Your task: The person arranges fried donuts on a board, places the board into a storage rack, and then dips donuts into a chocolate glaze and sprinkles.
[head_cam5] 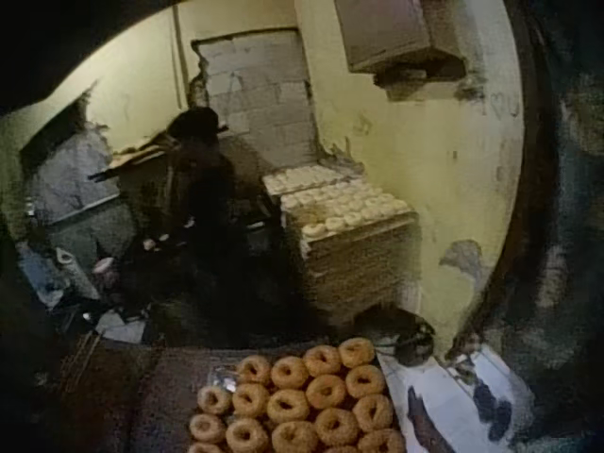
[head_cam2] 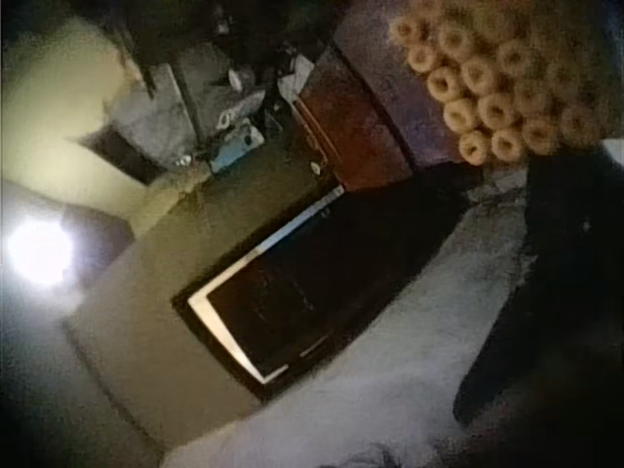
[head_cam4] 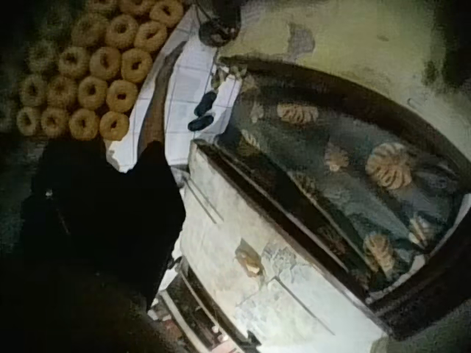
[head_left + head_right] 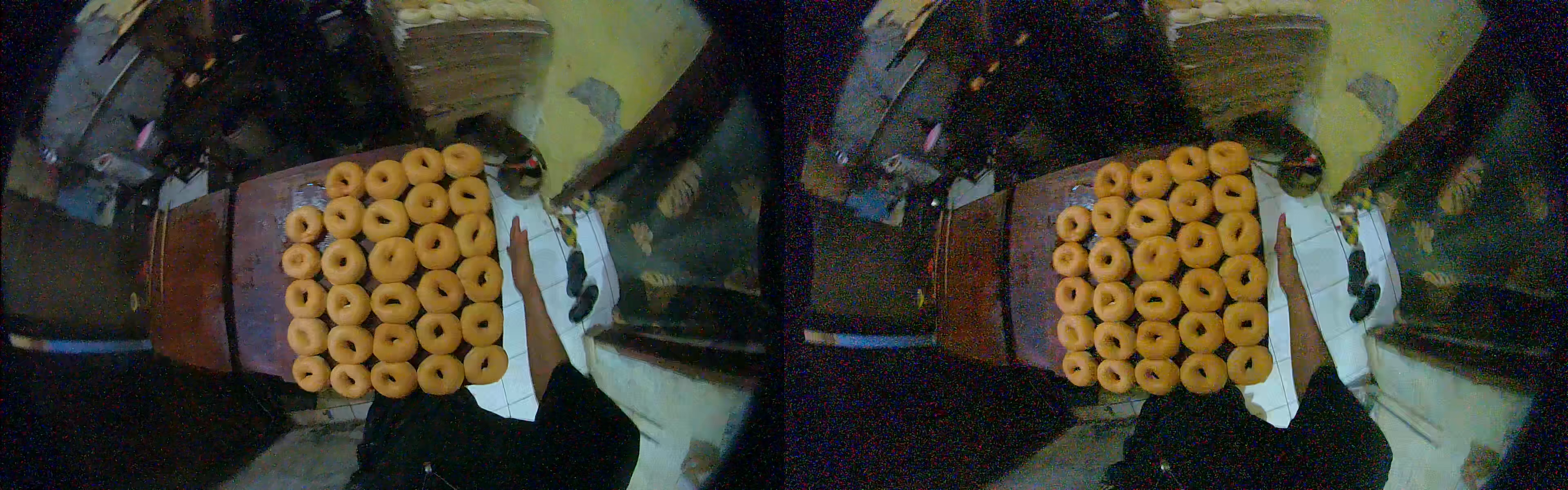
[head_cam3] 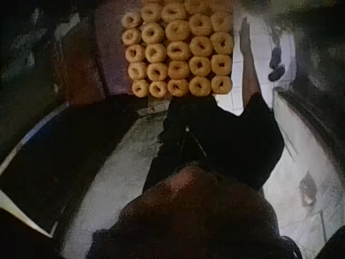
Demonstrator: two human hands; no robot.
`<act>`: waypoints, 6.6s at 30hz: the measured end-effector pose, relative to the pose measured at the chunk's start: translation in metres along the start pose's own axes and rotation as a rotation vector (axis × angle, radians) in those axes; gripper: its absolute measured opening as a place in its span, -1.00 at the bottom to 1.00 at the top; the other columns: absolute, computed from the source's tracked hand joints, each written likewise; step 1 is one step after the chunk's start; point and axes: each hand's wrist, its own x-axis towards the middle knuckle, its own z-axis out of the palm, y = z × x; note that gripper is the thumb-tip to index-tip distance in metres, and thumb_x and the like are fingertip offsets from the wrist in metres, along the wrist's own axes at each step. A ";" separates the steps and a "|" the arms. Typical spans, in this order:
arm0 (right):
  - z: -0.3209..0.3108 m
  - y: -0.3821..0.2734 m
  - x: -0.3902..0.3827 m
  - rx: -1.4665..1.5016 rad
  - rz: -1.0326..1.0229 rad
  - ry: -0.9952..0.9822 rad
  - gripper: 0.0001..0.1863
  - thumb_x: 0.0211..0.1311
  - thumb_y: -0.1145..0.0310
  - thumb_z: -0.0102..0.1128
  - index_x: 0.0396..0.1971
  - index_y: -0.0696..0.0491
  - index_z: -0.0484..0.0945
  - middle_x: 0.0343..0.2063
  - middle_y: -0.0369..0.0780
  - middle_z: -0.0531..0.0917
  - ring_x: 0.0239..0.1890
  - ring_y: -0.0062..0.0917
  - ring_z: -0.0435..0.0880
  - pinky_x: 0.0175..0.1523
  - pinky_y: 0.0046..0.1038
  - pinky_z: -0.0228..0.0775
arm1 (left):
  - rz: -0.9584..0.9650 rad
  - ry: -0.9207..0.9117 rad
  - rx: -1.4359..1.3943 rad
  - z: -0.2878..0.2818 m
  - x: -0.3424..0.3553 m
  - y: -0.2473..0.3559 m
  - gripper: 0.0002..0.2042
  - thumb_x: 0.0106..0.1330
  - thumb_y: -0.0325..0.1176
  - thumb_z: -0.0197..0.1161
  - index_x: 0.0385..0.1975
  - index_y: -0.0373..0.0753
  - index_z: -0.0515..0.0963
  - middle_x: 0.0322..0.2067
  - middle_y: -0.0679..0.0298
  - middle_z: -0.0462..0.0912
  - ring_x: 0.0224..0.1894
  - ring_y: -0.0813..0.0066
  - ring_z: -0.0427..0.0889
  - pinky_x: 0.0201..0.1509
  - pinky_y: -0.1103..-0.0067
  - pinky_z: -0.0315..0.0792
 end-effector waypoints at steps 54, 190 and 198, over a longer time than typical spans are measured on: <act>0.663 -0.008 0.221 -1.140 -0.279 -0.825 -0.34 -0.16 0.23 0.52 0.05 0.03 0.53 -0.03 0.00 0.66 -0.01 -0.15 0.66 0.09 -0.21 0.52 | 0.280 -0.056 0.046 -0.104 0.137 0.190 -0.57 0.42 -0.25 0.27 0.24 -0.20 0.47 0.01 0.19 0.65 -0.04 0.33 0.63 0.01 0.31 0.55; 0.155 -0.062 0.079 0.781 -0.520 3.290 -0.15 0.33 -0.37 0.01 0.21 0.16 0.44 -0.28 -0.11 0.70 -0.32 -0.61 0.65 -0.06 -0.55 0.55 | -0.956 -2.473 2.804 1.058 -0.424 -0.311 -0.13 0.20 0.36 0.23 0.32 -0.26 0.36 0.17 0.18 0.46 0.19 0.32 0.43 0.34 0.37 0.24; 0.134 -0.086 0.103 0.430 -0.571 3.453 -0.47 0.54 0.13 -0.09 0.35 0.13 0.35 0.13 -0.14 0.59 0.09 -0.52 0.59 0.26 -0.42 0.41 | -1.049 -2.025 3.052 1.054 -0.361 -0.407 -0.34 0.32 0.23 0.20 0.29 -0.06 0.40 0.07 0.24 0.49 0.14 0.35 0.43 0.29 0.38 0.28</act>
